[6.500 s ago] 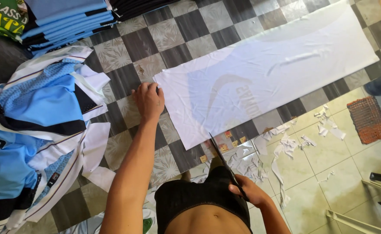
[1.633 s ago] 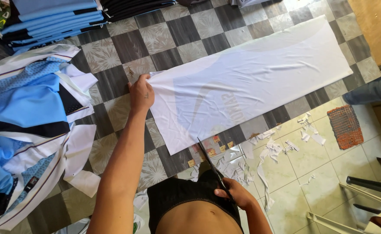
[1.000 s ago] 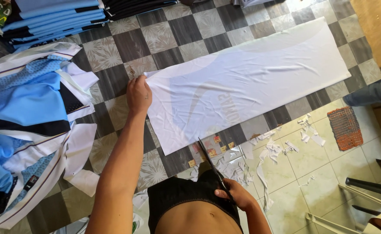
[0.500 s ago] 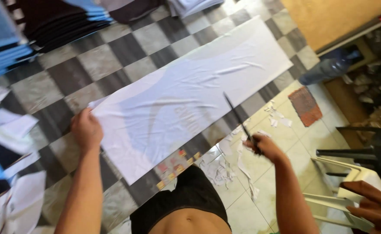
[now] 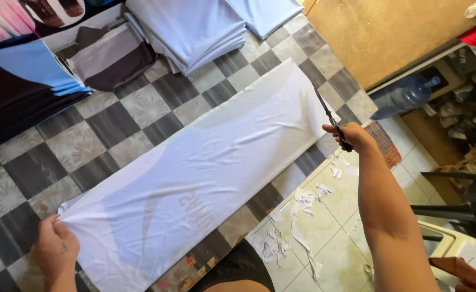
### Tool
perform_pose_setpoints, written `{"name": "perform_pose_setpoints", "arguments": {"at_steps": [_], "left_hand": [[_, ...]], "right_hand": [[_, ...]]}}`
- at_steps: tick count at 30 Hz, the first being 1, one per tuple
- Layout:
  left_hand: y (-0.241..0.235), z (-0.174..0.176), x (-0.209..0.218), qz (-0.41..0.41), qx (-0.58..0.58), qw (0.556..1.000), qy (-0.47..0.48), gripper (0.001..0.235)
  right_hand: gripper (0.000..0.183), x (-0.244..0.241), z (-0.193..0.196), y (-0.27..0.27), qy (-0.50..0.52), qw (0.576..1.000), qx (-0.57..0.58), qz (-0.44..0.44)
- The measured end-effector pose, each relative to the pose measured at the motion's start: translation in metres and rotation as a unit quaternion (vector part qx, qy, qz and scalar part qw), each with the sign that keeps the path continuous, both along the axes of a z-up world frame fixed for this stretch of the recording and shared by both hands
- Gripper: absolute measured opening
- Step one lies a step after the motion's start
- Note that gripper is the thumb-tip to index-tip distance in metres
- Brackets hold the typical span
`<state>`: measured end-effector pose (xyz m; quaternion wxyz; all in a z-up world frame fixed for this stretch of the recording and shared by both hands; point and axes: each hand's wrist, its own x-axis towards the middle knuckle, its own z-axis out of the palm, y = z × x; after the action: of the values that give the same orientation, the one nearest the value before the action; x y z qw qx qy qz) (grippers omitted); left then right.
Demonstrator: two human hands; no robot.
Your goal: Aligning and cutting fabric panels for garments using scissors on a cutting table.
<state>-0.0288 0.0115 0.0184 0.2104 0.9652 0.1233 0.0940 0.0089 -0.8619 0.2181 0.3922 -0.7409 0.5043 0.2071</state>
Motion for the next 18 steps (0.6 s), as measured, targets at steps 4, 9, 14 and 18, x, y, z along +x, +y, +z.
{"name": "perform_pose_setpoints", "arguments": {"at_steps": [4, 9, 14, 18], "left_hand": [[-0.007, 0.01, 0.008, 0.025, 0.009, 0.999, 0.047, 0.035], [0.022, -0.036, 0.005, 0.012, -0.009, 1.0, -0.011, 0.036], [0.008, -0.022, -0.002, 0.062, 0.047, 0.997, -0.006, 0.035], [-0.006, -0.011, 0.007, 0.057, 0.093, 0.993, -0.053, 0.027]], "right_hand": [[0.056, 0.028, -0.012, -0.019, 0.039, 0.999, -0.006, 0.012], [0.068, 0.032, -0.043, -0.039, 0.07, 0.994, -0.028, 0.074], [0.069, 0.025, -0.056, -0.048, 0.071, 0.989, -0.043, 0.122], [0.078, 0.031, -0.115, -0.093, 0.127, 0.989, 0.02, 0.072]]}}
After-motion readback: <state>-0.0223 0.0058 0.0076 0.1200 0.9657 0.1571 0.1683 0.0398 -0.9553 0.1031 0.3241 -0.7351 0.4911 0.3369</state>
